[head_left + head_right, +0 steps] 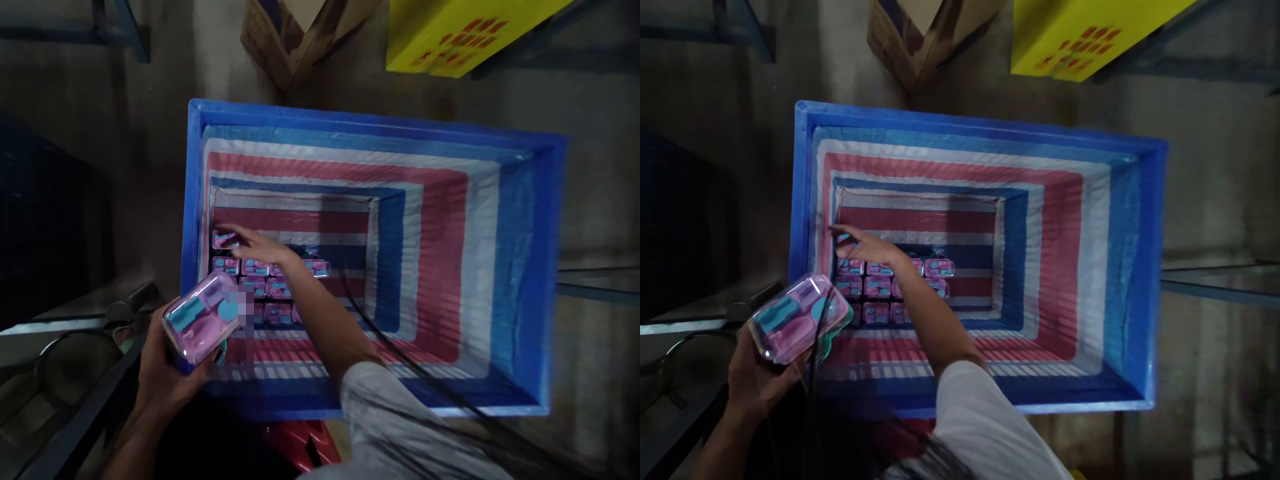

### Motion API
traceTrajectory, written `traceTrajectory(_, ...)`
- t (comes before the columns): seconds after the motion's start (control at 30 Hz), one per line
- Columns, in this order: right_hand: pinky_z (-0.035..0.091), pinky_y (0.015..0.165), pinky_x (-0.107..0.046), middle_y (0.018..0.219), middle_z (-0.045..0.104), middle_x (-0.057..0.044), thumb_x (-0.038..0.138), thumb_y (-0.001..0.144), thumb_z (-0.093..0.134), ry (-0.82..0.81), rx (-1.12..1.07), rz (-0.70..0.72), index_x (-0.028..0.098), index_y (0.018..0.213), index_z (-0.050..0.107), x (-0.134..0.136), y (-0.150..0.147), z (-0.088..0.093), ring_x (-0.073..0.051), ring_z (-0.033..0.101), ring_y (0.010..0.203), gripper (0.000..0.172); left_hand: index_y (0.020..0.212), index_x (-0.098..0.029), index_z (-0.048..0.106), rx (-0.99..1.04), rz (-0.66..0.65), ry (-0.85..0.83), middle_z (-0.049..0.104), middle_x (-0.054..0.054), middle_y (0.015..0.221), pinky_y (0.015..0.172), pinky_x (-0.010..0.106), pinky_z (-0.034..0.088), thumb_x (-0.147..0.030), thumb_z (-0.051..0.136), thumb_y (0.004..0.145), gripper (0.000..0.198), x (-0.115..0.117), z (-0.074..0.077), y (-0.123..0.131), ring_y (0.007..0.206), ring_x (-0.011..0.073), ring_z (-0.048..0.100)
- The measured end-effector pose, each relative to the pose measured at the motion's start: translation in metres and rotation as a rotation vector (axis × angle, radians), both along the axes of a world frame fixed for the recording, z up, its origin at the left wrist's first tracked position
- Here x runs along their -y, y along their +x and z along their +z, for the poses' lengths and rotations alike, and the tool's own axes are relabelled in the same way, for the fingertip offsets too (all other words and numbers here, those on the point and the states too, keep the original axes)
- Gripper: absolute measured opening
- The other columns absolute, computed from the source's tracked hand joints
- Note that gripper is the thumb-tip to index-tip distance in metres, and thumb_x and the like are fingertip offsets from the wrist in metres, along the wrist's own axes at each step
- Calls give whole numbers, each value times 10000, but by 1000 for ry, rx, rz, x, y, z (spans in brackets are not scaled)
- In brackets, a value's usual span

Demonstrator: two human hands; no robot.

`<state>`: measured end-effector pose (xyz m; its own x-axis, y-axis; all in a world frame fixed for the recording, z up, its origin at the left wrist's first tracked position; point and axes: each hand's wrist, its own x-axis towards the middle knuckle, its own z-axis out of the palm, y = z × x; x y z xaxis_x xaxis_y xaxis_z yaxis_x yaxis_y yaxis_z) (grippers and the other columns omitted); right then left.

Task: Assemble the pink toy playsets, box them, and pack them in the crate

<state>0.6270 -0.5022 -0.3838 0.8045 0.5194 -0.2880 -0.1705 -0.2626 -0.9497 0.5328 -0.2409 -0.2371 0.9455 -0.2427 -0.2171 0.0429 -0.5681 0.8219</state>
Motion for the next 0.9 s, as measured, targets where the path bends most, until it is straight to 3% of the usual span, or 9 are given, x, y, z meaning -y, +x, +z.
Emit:
traceTrajectory(0.03, 415, 1123, -432, 1577, 403, -145, 640, 785, 734, 165, 1, 112, 258, 1603, 224, 8, -10, 23, -280, 520, 1352, 1037, 1357, -314, 485, -16, -36, -37, 639, 56, 1211, 916, 506, 602, -366, 761, 746, 672, 4, -1, 2, 1071, 288, 664)
traceTrajectory(0.1, 394, 1137, -400, 1561, 421, -137, 567, 597, 894, 289, 2, 214, 248, 1605, 204, 22, -33, 62, -286, 500, 1369, 1263, 1369, -302, 479, -4, -109, -80, 635, 61, 1204, 919, 482, 600, -347, 766, 745, 688, 18, -7, 8, 1061, 281, 666)
traceTrajectory(0.2, 417, 1114, -384, 1460, 529, -103, 454, 581, 914, 189, -15, 86, 233, 1554, 313, 40, -60, 78, -265, 552, 1299, 1164, 1427, -260, 422, 80, -260, -72, 602, 119, 1293, 986, 502, 561, -341, 734, 787, 716, 49, -28, 25, 1179, 318, 624)
traceTrajectory(0.3, 468, 1057, -410, 1359, 598, -111, 380, 616, 875, -28, 20, -164, 191, 1456, 433, 62, -68, 41, -271, 605, 1202, 968, 1506, -181, 317, 164, -398, 50, 497, 196, 1438, 1110, 566, 448, -358, 693, 830, 793, 77, -69, 47, 1356, 369, 485)
traceTrajectory(0.4, 464, 1068, -431, 1331, 601, -149, 295, 604, 852, -312, 6, -403, 139, 1439, 421, 79, -61, -24, -283, 604, 1197, 952, 1502, -139, 315, 137, -483, 203, 456, 218, 1471, 1132, 567, 411, -330, 659, 842, 768, 86, -112, 61, 1383, 368, 441)
traceTrajectory(0.47, 428, 1116, -427, 1369, 569, -175, 257, 622, 830, -505, -62, -465, 107, 1452, 395, 83, -53, -66, -281, 565, 1263, 949, 1461, -124, 376, 107, -501, 303, 490, 215, 1430, 1108, 546, 435, -295, 632, 854, 681, 84, -129, 63, 1347, 358, 467)
traceTrajectory(0.57, 365, 1174, -451, 1398, 527, -212, 242, 636, 810, -635, -122, -489, 59, 1430, 421, 76, -47, -116, -309, 463, 1367, 903, 1378, -135, 480, 93, -569, 407, 552, 175, 1356, 1040, 492, 486, -252, 607, 865, 541, 83, -134, 59, 1273, 338, 497)
traceTrajectory(0.67, 355, 1185, -452, 1443, 474, -221, 252, 670, 782, -684, -149, -488, 54, 1451, 403, 64, -45, -149, -311, 393, 1416, 891, 1295, -127, 545, 70, -598, 484, 592, 161, 1270, 992, 461, 499, -244, 576, 888, 425, 87, -126, 57, 1187, 322, 520)
traceTrajectory(0.9, 296, 1222, -449, 1520, 423, -178, 138, 682, 734, -736, -166, -372, 107, 1505, 377, 64, -23, -185, -292, 348, 1443, 898, 1213, -127, 582, 38, -636, 568, 613, 151, 1204, 952, 447, 491, -262, 537, 921, 325, 95, -121, 60, 1131, 321, 530)
